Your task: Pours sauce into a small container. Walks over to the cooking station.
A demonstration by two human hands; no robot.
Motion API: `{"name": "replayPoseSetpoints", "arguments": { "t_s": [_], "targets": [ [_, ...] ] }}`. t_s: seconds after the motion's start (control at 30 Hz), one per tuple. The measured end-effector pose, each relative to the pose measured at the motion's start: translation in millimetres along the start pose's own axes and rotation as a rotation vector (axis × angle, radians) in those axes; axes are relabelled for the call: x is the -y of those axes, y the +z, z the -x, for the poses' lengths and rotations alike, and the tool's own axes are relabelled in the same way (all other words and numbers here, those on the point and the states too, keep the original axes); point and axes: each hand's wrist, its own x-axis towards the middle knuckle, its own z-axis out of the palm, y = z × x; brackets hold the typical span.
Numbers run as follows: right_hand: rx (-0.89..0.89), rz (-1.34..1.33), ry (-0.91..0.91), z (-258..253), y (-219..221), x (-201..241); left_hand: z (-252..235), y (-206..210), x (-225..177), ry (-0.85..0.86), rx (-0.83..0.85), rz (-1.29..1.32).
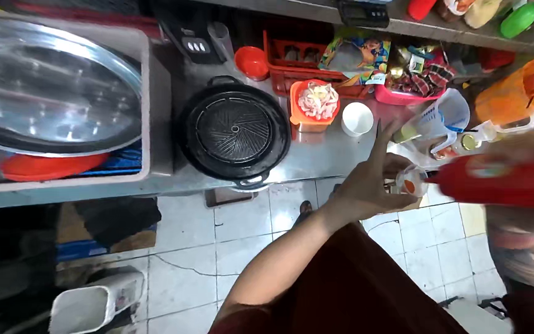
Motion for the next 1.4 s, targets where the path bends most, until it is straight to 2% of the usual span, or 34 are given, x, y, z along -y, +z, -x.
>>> {"name": "replayPoseSetpoints", "arguments": {
  "t_s": [0.07, 0.27, 0.37, 0.6, 0.73, 1.4],
  "targets": [
    [-0.043, -0.099, -0.003, 2.8, -5.2, -8.7, -6.2, -1.7, 1.4, 0.012, 0.035, -0.022],
    [-0.011, 0.015, 0.015, 11.0, -17.9, -6.7, -8.3, -0.6, -3.6, 0.005, 0.047, -0.019],
    [-0.049, -0.067, -0.01, 10.4, 1.1, -16.7, -8.2, 1.0, -11.3, 0.027, 0.043, -0.042],
    [-0.086, -0.146, -0.093, 1.4, -8.6, -26.2, -12.0, -0.3, -14.2, 0.057, 0.037, -0.001],
    [-0.13, -0.233, -0.083, -9.1, 4.6, -33.0, -13.3, 1.3, -10.6, 0.052, 0.039, -0.007],
    [-0.083, -0.161, -0.066, -20.0, 9.8, -41.7, -12.3, -6.2, -9.7, 0.064, 0.015, 0.012]
  ]
}}
